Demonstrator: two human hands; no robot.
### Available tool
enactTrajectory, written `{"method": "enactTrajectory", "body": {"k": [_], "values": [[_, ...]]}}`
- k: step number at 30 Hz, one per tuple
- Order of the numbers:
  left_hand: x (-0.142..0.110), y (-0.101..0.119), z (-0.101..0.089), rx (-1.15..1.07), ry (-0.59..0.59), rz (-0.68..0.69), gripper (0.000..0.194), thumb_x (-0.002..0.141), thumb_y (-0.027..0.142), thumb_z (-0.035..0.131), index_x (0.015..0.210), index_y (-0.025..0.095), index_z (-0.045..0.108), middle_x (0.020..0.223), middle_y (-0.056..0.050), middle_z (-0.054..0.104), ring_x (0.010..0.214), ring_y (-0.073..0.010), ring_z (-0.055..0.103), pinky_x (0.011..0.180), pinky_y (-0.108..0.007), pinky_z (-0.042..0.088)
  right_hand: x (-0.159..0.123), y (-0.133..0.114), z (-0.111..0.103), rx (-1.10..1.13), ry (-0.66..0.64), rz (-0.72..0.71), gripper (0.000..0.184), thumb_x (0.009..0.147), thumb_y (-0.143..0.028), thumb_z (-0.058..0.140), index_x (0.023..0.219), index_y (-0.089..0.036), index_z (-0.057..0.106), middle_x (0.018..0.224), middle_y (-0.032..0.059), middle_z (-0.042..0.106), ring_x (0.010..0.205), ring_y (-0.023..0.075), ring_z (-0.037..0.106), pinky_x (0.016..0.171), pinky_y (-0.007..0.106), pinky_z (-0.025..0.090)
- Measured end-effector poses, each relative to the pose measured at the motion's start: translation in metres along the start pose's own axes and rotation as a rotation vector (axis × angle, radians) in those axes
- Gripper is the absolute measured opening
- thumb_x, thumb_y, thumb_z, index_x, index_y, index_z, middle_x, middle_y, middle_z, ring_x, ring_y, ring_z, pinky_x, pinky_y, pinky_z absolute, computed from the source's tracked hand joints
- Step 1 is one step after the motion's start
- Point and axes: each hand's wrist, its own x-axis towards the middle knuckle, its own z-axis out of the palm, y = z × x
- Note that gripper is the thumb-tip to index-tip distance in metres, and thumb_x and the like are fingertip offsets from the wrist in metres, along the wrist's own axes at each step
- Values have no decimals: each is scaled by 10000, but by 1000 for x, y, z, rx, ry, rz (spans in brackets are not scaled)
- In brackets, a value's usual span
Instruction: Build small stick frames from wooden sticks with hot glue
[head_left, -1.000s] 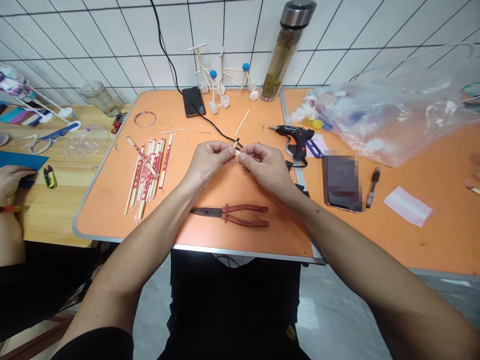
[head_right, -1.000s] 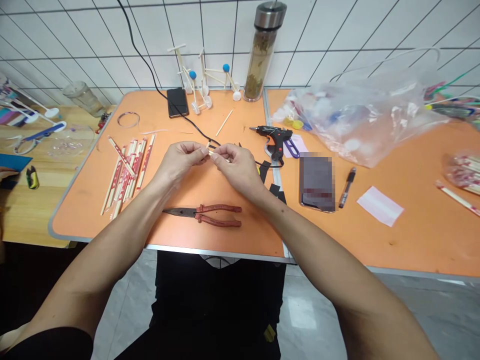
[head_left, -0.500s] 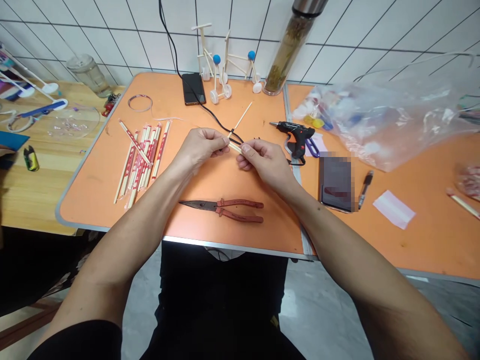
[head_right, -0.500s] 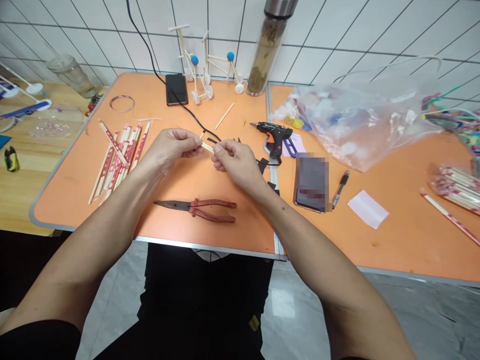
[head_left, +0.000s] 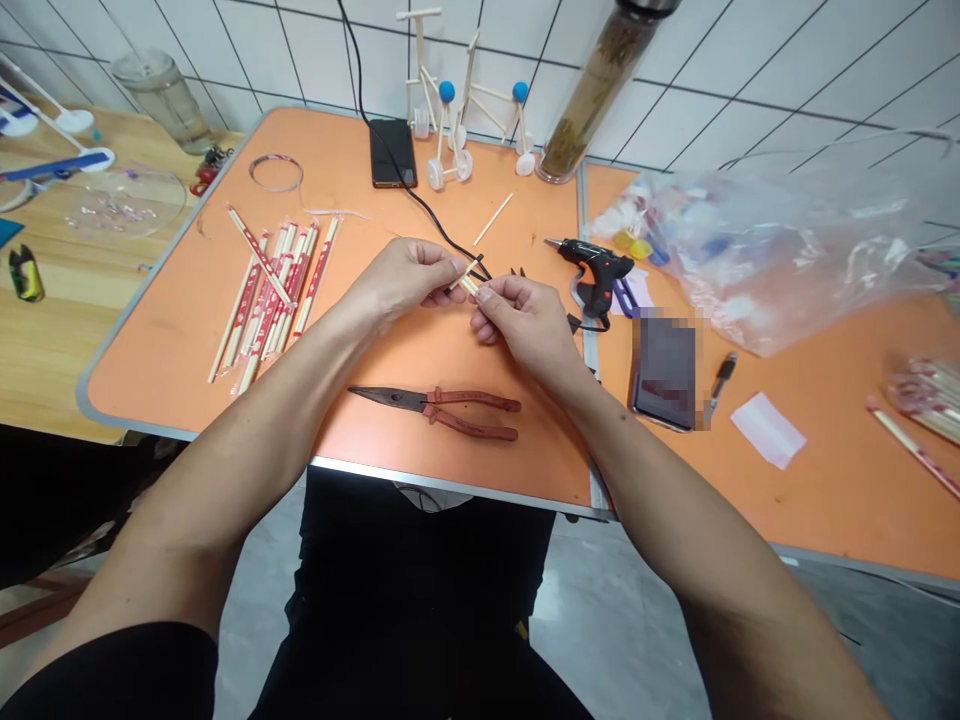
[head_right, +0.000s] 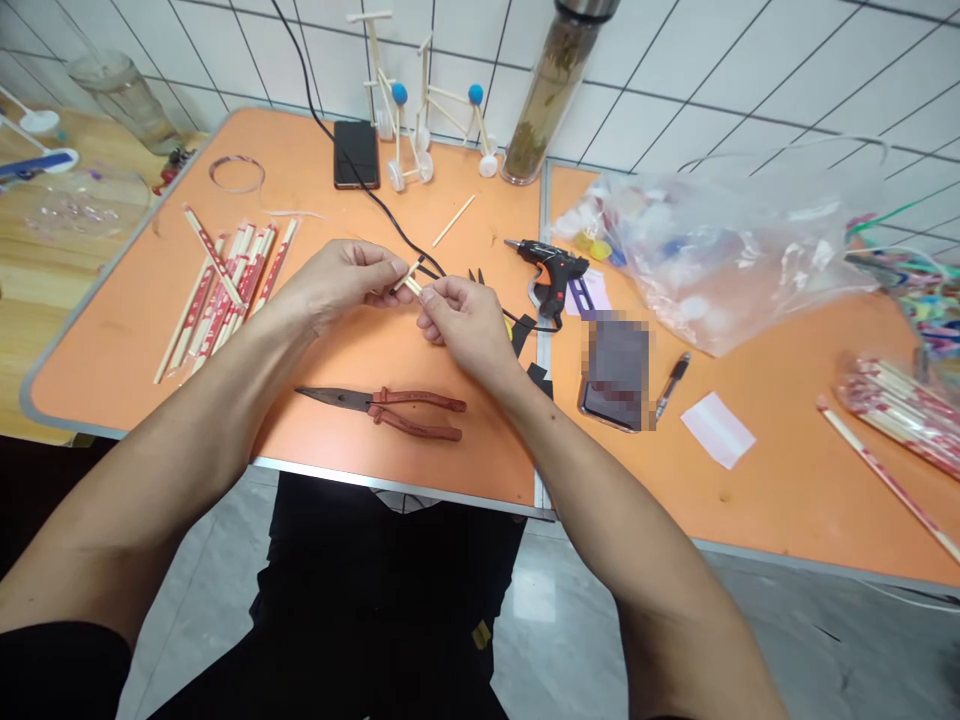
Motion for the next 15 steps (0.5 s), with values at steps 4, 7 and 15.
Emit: {"method": "enactTrajectory", "body": {"k": [4,7,15], "values": [[0,2,0,-12,3,-6,204,900,260,873,769,132,785,742,-59,788,679,-122,712,730,-241,572,-2,-2,2,17,16,9,495,895,-674,888,895,-205,730,733,0,737,599,103,644,585,215,559],[1,0,1,-53,20,-20,152,889,175,865,769,128,785,728,-55,775,703,-145,737,751,-270,589,-3,-2,3,-3,20,11,496,896,-682,882,897,-211,728,727,-2,731,600,106,643,584,218,559],[8,-9,1,-144,91,-23,171,826,92,897,724,127,763,707,-65,749,732,-212,782,753,-340,617,-2,0,5,-52,28,3,520,886,-724,866,892,-225,723,729,4,729,602,120,637,595,245,573]]}}
